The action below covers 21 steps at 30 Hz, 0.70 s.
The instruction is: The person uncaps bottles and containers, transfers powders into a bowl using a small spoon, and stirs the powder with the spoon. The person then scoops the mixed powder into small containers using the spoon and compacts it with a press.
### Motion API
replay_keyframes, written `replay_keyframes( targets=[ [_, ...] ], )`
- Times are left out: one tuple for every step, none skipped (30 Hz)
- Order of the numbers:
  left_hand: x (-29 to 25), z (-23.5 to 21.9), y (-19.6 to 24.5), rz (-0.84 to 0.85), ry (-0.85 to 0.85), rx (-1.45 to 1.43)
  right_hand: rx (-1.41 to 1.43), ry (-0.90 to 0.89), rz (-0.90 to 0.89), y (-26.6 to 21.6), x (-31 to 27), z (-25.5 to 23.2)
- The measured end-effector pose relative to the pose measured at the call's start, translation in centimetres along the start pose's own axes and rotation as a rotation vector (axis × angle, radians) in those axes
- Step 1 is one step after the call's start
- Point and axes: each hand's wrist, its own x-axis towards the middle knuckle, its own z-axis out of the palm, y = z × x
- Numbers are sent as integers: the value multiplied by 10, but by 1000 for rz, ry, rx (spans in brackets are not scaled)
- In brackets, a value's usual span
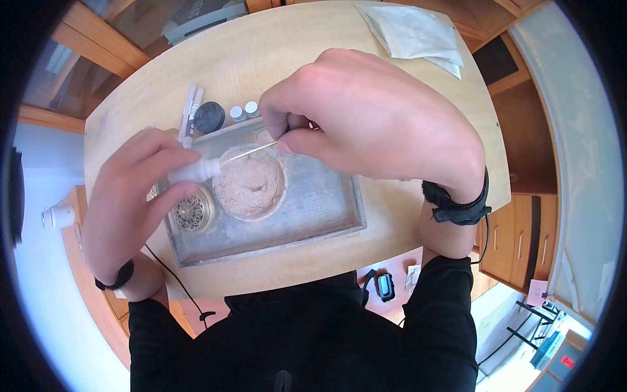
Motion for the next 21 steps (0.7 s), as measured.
replay_keyframes(
  targets=[
    [-1,0,0,-4,5,-3,2,17,-14,0,0,1],
    [-1,-1,1,-8,9,-6,4,35,-27,0,0,2],
    [-1,-1,1,-8,9,-6,4,35,-27,-1,1,3],
    [-2,-1,1,5,21,-9,25,36,-35,-2,3,4],
    [-2,-1,1,17,33,-13,47,37,-42,-3,5,6],
    [-2,-1,1,17,32,-15,48,36,-40,-4,8,11],
    [-1,-1,2,23,27,-26,62,72,-76,-3,11,17],
    [0,-1,2,29,22,-37,77,107,-111,-4,14,21],
    [0,-1,2,29,20,-39,79,107,-109,-5,15,22],
    [1,-1,1,32,20,-32,72,104,-101,-7,17,23],
    [0,-1,1,36,21,-27,64,101,-94,-8,17,23],
    [0,-1,0,36,20,-28,65,101,-93,-8,17,23],
    [0,-1,0,38,20,-27,58,87,-81,-8,15,21],
    [0,-1,0,39,21,-25,50,73,-70,-7,14,18],
    [-1,-1,0,39,21,-25,50,73,-70,-6,12,15],
    [-1,-1,0,30,24,-15,52,57,-54,-5,9,11],
    [-1,-1,0,21,27,-5,52,40,-38,-4,7,8],
    [-1,-1,0,21,28,-5,51,40,-38,-3,5,5],
    [-2,0,-1,13,26,-6,33,32,-31,-1,3,3],
    [-2,0,-1,5,23,-8,15,25,-24,0,2,2],
    [-2,0,-2,6,22,-7,15,26,-23,1,2,1]
  ],
)
